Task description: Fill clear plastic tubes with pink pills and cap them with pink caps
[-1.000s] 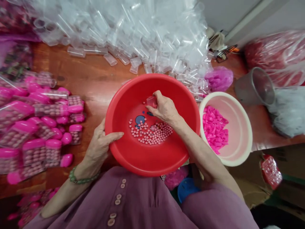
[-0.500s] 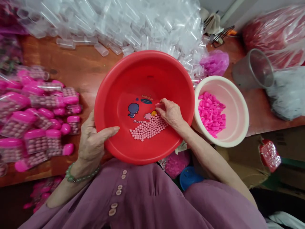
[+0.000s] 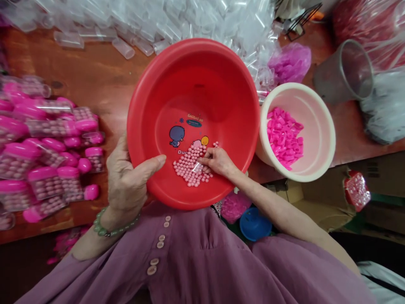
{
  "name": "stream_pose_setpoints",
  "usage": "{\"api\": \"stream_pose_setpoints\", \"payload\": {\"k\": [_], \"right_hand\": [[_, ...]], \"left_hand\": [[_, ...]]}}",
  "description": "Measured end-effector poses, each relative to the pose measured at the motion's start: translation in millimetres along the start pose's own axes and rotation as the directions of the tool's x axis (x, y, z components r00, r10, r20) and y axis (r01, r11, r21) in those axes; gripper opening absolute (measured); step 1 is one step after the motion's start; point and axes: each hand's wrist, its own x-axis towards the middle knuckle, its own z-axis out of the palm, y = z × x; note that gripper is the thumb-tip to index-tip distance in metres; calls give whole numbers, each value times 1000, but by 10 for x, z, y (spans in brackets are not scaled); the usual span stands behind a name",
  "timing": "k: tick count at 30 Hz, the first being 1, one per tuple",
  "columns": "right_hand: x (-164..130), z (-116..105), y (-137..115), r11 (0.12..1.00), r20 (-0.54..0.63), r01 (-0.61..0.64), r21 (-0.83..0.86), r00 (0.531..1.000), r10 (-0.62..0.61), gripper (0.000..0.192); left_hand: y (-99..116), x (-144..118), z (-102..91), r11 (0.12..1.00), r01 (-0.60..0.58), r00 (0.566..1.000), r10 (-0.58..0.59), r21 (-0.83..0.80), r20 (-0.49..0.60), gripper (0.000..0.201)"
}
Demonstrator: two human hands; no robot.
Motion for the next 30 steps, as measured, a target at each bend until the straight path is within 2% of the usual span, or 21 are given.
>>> {"api": "stream_pose_setpoints", "payload": {"k": [5,9,12,14,16,17,19,20,21,23,25,27,30], "right_hand": [[-43,279,-35,981,173,-81,176,984,50,30],[-22,426,-146,956,332,-157,247,941,69,28],[5,487,-263,934,428,-164,318,903,13,27],[6,508,-348,914,457,-148,377,888,-45,26],[-15,514,-438,898,446,-125,421,891,-85,27],[-33,512,-484,891,432,-114,439,897,-97,27],[-77,501,-578,878,405,-95,469,907,-118,26],[-100,494,-621,873,395,-85,480,910,-128,26],[-120,487,-660,870,385,-75,487,913,-137,25],[-153,478,-715,871,371,-53,488,916,-153,24],[-170,476,-731,873,374,-38,486,912,-169,24],[-178,475,-713,862,379,-20,507,903,-202,23],[-211,445,-664,850,359,37,526,896,-261,24]], "left_hand": [[14,-1,-41,999,2,999,-3,-37,-36,60],[-46,35,-133,998,-27,998,24,-55,-51,48],[-187,80,-257,998,6,998,-10,-63,-68,46],[-294,111,-359,997,44,998,-46,-57,-36,48],[-367,137,-463,999,33,999,-32,38,-30,55],[-380,147,-510,990,-14,998,21,141,-53,64],[-349,158,-582,897,-190,972,230,398,-54,87],[-309,160,-601,814,-300,942,335,497,20,97],[-259,163,-606,733,-408,906,401,545,138,103],[-152,175,-575,652,-572,819,417,498,394,98],[-73,206,-497,668,-630,750,392,395,534,82],[-37,251,-399,727,-623,721,392,287,571,63],[-13,305,-269,860,-489,745,323,148,584,36]]}}
